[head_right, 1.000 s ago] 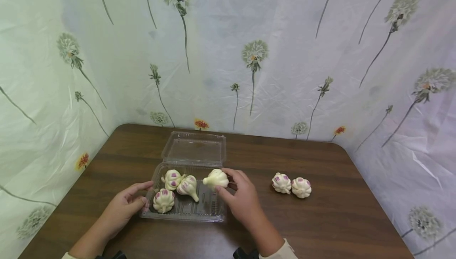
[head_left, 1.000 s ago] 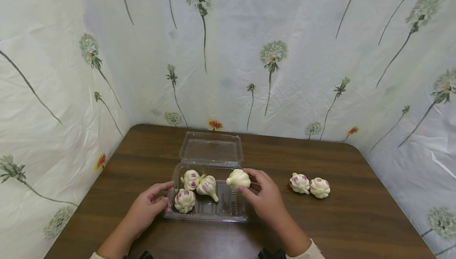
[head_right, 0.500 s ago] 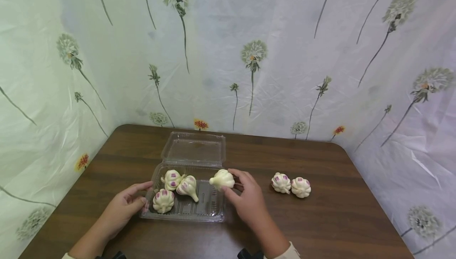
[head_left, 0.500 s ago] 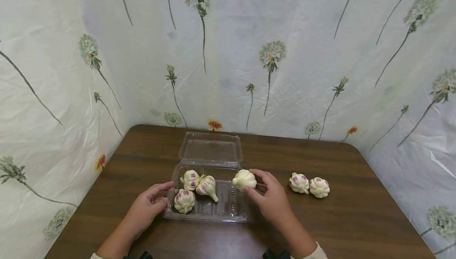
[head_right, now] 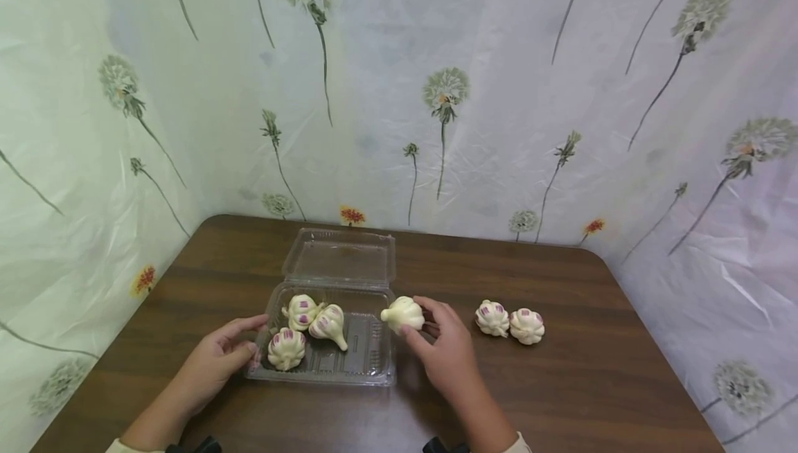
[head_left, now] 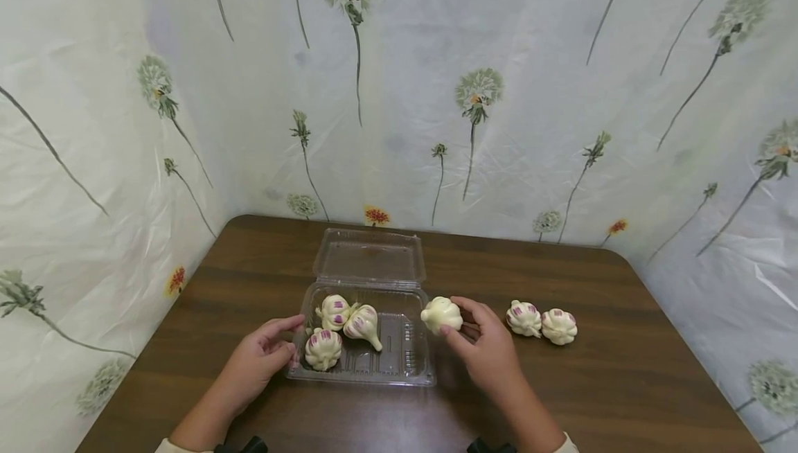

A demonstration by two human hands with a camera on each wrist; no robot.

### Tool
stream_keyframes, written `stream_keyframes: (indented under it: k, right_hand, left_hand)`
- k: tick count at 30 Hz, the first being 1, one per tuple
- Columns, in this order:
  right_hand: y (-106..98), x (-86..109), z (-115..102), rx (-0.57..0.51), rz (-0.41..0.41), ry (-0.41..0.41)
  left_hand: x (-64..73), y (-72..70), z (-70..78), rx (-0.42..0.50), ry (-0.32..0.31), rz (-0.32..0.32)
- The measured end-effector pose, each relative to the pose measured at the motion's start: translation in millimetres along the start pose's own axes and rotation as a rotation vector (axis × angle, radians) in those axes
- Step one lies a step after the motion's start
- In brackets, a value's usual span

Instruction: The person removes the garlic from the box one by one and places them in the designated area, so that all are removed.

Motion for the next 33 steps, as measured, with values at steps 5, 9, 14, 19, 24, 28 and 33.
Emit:
stream_keyframes:
  k: [5,9,14,19,24,28,33]
  right_hand:
    - [-2,1.6,3,0.044,0.029,-0.032]
    - [-6,2.3,3,0.080,0.057,-0.061]
    - [-13,3.4,5,0.088,0.061,-0.029]
    - [-18,3.9,8,0.099,0.053,0.014]
    - [-23,3.1,9,0.076,0.065,0.005]
    - [-29,3.2,9,0.076,0.097,-0.013]
    - [-35,3.5,12,0.066,0.127,-0.022]
  left_hand:
    - [0.3,-0.4,1.7,0.011,-0.001,0.010]
    - [1.3,0.5,3.1,0.012,0.004,0.007]
    - [1.3,0.4,2.6,0.011,0.000,0.005]
    - [0.3,-0.1,0.9,0.004,-0.009,0.011]
    - [1.5,0.6,2.0,0.006,-0.004,0.011]
    - [2.1,1.3,3.6,0.006,0.016,0.006]
    - [1.3,1.3,2.6,0.006,0.012,0.013]
Point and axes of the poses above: each hand's wrist, its own x-axis away from the middle knuckle, its own y-axis out of the palm, z = x × y, the point moved 3 cm from there along -x, towards the middle knuckle, and after that the axes turned 9 degrees about -z, right-handed, at the moved point
